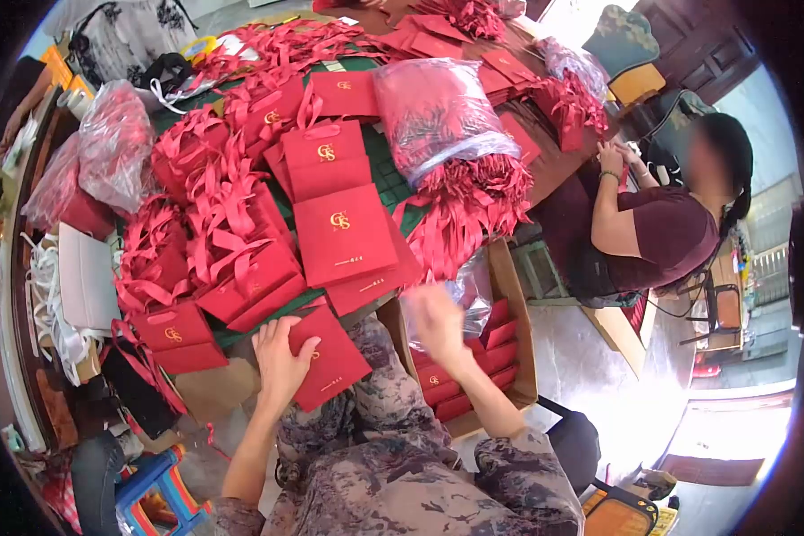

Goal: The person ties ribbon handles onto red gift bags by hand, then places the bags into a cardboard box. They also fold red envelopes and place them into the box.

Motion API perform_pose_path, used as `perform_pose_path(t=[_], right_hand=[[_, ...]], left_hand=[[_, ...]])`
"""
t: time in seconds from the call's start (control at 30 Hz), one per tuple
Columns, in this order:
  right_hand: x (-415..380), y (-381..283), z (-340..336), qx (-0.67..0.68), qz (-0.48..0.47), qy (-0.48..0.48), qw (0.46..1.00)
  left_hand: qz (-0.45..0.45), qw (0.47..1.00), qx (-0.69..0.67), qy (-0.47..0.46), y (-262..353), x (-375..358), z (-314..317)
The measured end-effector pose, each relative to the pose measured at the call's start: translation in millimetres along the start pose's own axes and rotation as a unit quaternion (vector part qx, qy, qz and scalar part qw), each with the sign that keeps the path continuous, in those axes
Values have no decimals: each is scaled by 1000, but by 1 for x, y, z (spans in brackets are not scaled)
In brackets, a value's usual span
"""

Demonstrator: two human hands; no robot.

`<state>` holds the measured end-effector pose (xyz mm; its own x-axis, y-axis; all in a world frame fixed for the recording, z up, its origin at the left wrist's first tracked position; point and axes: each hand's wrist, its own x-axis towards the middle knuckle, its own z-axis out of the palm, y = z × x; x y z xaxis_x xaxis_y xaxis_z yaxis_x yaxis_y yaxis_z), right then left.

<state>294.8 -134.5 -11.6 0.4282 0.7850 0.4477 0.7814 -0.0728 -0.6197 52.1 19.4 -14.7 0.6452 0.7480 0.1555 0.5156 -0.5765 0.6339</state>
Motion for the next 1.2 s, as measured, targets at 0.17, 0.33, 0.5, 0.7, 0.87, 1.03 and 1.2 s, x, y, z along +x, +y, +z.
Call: perform_pose_path(t=[0.17,0.33,0.5,0.7,0.87,1.03,1.2], right_hand=[[32,71,-21,-151,117,173,966],[17,61,-20,-111,179,102,972],[2,39,-24,-222,174,36,959],[-18,-34,-17,25,183,-52,981],[-17,-65,36,331,310,-120,883],[16,-83,66,429,356,-75,827],[54,-74,65,463,308,-74,828]], left_hand=[[-5,1000,6,-5,-2,0,2],[-19,1000,3,-10,-1,-1,-1],[-10,1000,-11,-8,-1,1,-3],[-8,1000,-23,-19,-4,0,-5],[11,999,11,43,5,1,-10],[2,993,-114,31,25,-8,-23],[-23,995,-93,-11,29,-2,-13]])
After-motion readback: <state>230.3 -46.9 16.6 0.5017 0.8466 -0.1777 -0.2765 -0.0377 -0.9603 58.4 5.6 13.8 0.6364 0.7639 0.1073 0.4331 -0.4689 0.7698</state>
